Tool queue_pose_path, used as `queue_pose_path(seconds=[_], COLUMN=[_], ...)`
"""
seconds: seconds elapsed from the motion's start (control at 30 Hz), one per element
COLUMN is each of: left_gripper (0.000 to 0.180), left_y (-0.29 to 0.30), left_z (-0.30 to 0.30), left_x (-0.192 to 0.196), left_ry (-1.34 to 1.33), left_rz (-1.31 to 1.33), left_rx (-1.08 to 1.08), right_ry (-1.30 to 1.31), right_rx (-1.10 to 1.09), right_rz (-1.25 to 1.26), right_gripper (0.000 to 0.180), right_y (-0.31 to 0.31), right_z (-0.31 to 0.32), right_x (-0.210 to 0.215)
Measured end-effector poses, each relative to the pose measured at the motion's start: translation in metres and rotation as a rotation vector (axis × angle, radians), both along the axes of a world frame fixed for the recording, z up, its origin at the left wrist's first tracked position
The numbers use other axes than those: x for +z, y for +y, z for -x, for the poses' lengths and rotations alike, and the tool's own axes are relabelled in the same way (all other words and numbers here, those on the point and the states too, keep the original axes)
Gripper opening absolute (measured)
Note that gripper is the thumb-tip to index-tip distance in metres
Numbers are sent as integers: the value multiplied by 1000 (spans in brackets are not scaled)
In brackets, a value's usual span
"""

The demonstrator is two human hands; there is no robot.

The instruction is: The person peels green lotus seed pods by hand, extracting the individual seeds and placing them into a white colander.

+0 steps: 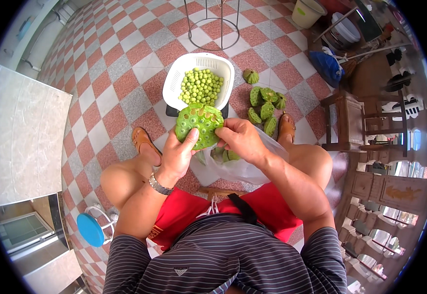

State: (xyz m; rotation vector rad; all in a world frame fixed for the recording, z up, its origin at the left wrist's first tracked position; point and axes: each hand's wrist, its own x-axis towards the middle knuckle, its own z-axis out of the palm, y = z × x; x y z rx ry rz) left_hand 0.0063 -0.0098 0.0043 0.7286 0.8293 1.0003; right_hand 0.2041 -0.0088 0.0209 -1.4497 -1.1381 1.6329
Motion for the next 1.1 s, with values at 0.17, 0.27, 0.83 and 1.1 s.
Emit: queue_pose_path(seconds=[0.17, 0.27, 0.83, 1.1], left_gripper=[35, 34, 39, 39], left_y=[-1, -4, 0, -3], left_z=[-1, 0, 5, 3], left_x=[-7, -7, -6, -11], left_ry=[36, 10, -365, -362], left_rz=[-32, -21, 212, 296], left_rx=[23, -12, -131, -140], right_ry=[-196, -317, 292, 413], right_rx=[-59, -39, -208, -174], right_rz=[-170, -246, -44, 72], right_gripper=[32, 32, 14, 13], right_y=[-5, -6, -5, 3], right_z=[6, 3, 7, -1], right_x=[-10, -5, -4, -7])
